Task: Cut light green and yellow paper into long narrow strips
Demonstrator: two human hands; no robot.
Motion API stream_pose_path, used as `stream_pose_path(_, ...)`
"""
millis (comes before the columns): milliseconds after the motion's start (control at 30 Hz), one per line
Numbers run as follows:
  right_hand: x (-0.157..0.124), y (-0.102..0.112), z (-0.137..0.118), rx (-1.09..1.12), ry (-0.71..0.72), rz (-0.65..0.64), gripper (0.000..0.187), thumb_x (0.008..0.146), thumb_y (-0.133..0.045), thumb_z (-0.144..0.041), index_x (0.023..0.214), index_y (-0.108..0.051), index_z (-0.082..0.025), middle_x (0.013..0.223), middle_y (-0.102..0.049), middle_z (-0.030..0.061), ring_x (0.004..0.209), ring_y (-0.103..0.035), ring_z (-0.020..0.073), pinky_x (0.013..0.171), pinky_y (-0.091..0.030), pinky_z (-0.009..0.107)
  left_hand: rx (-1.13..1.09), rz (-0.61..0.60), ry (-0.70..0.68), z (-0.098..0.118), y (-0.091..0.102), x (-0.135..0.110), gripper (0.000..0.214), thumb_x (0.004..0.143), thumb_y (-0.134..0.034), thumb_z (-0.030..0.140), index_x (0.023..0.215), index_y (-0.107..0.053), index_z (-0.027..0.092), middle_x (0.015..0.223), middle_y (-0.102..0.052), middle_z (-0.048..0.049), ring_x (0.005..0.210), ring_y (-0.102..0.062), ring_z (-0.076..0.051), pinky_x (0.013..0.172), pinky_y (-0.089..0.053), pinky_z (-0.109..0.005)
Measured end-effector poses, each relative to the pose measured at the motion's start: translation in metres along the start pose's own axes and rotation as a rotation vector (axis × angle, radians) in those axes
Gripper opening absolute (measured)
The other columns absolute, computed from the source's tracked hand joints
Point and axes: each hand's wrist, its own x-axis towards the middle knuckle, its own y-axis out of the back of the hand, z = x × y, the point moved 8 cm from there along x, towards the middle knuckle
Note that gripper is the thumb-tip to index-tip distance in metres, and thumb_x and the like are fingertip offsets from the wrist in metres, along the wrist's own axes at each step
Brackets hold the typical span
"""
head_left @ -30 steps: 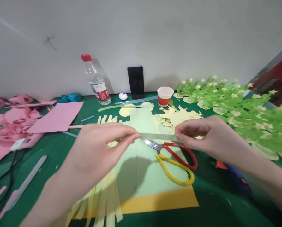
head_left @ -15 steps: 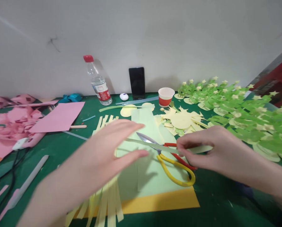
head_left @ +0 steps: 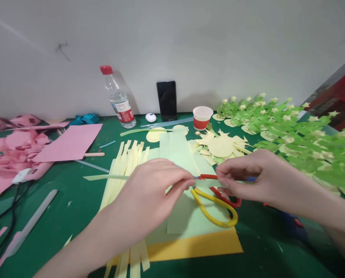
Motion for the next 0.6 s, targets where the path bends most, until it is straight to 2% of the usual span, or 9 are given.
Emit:
stream_pose_path(100,0.001,0.01,0.008,0.028,-0.06,0.0,0.015,0.07,-0.049,-0.019,0.056,-0.054,-0.017,0.047,-0.054,-0.0035,0.039,-0.042,0.0056,0.037,-0.03,0.017,0.021,0.0,0.073,-0.011,0.01,0.002,0.016,0.081,-0.054,0.017,0.071,-0.067,0.019,0.067,-0.069,0.0025,0.063,-0.06,-0.012,0.058,-0.041,-0.021)
stream_pose_path(267,0.0,0.022,0.02,0.089,-0.133,-0.01,0.013,0.069,-0.055,-0.027,0.059,-0.058,-0.019,0.054,-0.062,0.0002,0.054,-0.061,0.0141,0.047,-0.045,0.019,-0.012,0.016,0.108,-0.02,0.027,0.001,0.019,0.08,-0.054,0.027,0.067,-0.066,0.021,0.068,-0.07,0.0053,0.059,-0.061,-0.01,0.053,-0.041,-0.016)
stream_pose_path(400,-0.004,0.039,0.026,0.058,-0.144,0.006,0.013,0.068,-0.055,-0.029,0.06,-0.06,-0.02,0.055,-0.065,0.0007,0.053,-0.063,0.0149,0.048,-0.048,0.021,0.022,0.015,0.143,-0.031,0.038,-0.001,0.024,0.08,-0.051,0.032,0.062,-0.065,0.022,0.064,-0.07,0.0064,0.056,-0.061,-0.01,0.051,-0.041,-0.015)
stream_pose_path(500,-0.005,0.059,0.03,-0.048,-0.161,0.118,0.016,0.069,-0.055,-0.031,0.057,-0.062,-0.022,0.052,-0.064,0.0001,0.047,-0.06,0.0123,0.048,-0.048,0.022,0.096,0.032,0.196,-0.047,0.046,-0.005,0.025,0.079,-0.051,0.037,0.065,-0.066,0.024,0.067,-0.07,0.006,0.056,-0.061,-0.011,0.049,-0.04,-0.017)
stream_pose_path(600,-0.003,0.065,0.022,-0.146,-0.099,0.252,0.017,0.071,-0.056,-0.034,0.064,-0.066,-0.023,0.063,-0.068,0.0018,0.057,-0.063,0.0148,0.054,-0.05,0.025,0.089,-0.054,0.224,-0.059,0.04,-0.005,0.022,0.079,-0.053,0.036,0.067,-0.066,0.024,0.067,-0.07,0.0064,0.056,-0.061,-0.011,0.05,-0.04,-0.017)
